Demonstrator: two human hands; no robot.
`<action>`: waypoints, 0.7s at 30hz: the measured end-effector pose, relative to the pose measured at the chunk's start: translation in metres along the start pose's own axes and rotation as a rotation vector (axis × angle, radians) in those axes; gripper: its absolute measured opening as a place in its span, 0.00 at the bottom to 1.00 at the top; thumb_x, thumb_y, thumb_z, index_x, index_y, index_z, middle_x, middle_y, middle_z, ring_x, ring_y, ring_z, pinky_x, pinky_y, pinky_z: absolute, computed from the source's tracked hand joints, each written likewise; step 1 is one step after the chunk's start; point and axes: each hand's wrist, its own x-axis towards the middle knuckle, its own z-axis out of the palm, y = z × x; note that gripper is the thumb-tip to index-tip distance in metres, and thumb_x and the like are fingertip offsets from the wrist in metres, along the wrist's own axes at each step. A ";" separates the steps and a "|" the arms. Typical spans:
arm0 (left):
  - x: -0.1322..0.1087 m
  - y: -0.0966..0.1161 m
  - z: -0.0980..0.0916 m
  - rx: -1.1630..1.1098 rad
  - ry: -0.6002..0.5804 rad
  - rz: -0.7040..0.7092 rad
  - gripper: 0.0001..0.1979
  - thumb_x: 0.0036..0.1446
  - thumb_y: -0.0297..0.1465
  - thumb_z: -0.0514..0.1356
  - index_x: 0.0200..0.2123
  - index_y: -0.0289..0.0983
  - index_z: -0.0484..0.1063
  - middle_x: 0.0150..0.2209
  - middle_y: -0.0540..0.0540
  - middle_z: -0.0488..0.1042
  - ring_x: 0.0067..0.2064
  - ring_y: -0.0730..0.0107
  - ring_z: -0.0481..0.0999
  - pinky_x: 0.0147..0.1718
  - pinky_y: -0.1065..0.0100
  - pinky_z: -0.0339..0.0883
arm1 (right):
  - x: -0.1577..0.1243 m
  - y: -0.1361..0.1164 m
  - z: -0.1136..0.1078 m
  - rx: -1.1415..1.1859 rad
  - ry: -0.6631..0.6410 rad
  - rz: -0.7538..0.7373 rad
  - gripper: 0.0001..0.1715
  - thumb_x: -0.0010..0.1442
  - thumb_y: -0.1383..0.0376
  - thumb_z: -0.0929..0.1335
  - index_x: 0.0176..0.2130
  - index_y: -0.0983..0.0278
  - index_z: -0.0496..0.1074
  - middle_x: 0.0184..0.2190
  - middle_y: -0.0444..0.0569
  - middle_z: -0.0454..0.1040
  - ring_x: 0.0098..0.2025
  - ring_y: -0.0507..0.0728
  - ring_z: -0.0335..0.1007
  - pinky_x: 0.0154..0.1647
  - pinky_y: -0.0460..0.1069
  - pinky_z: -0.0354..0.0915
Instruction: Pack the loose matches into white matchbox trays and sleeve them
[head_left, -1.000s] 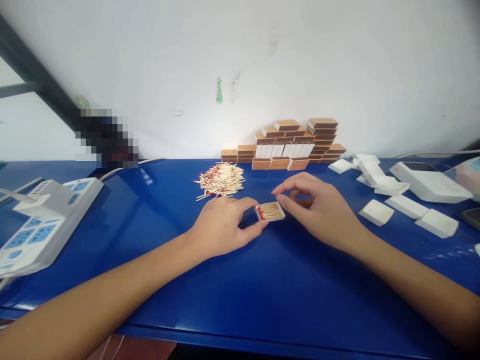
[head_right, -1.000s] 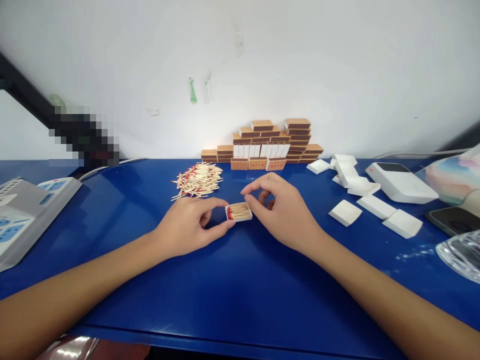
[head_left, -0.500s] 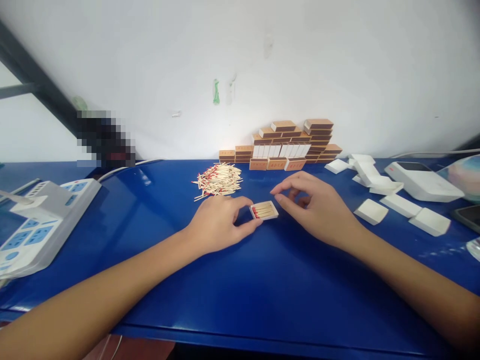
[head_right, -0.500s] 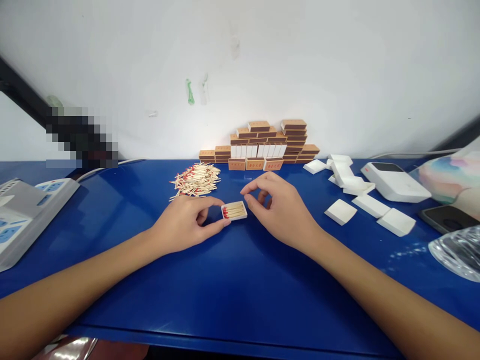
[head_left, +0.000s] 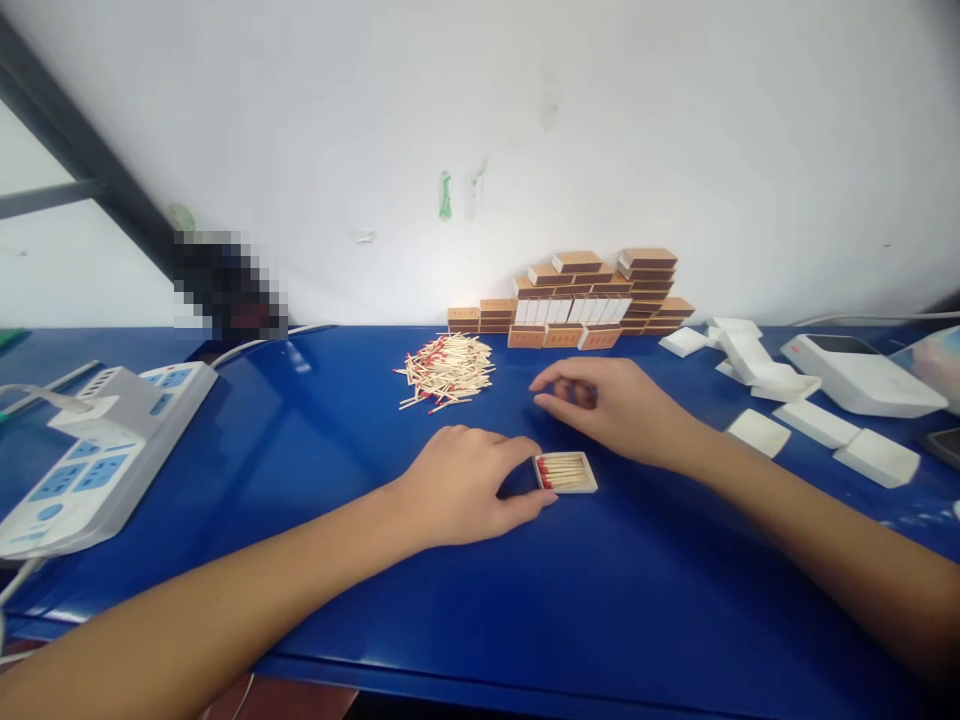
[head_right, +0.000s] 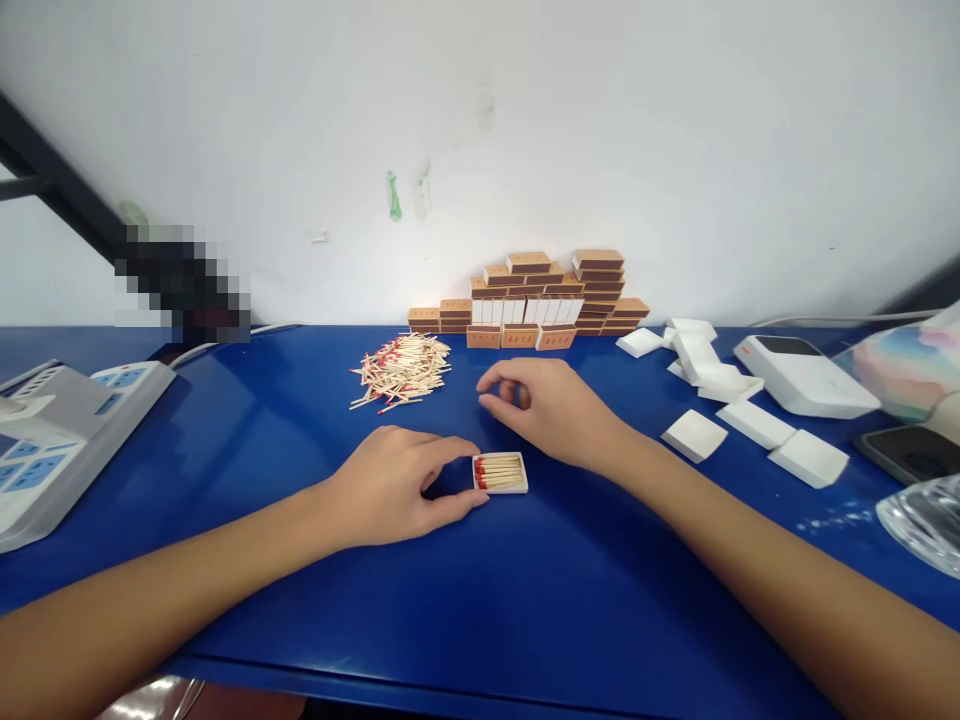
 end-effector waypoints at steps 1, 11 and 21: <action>0.000 0.000 0.000 0.002 -0.002 0.004 0.18 0.64 0.46 0.63 0.51 0.41 0.79 0.28 0.50 0.78 0.28 0.68 0.77 0.26 0.68 0.58 | 0.008 -0.001 0.002 -0.005 -0.022 -0.032 0.09 0.65 0.59 0.70 0.43 0.59 0.79 0.28 0.43 0.75 0.26 0.53 0.65 0.29 0.50 0.62; -0.001 -0.003 0.000 0.052 -0.011 0.025 0.19 0.65 0.47 0.62 0.49 0.40 0.80 0.33 0.47 0.82 0.31 0.62 0.80 0.28 0.66 0.63 | 0.063 -0.013 0.032 -0.253 -0.104 -0.186 0.04 0.65 0.64 0.71 0.39 0.63 0.74 0.40 0.51 0.74 0.41 0.58 0.70 0.41 0.52 0.62; 0.000 -0.004 0.001 0.052 -0.008 0.017 0.19 0.65 0.48 0.61 0.49 0.41 0.80 0.34 0.47 0.83 0.32 0.61 0.81 0.28 0.65 0.62 | 0.063 -0.035 0.031 -0.545 -0.152 -0.212 0.09 0.70 0.65 0.67 0.37 0.65 0.74 0.41 0.54 0.75 0.37 0.57 0.69 0.32 0.51 0.54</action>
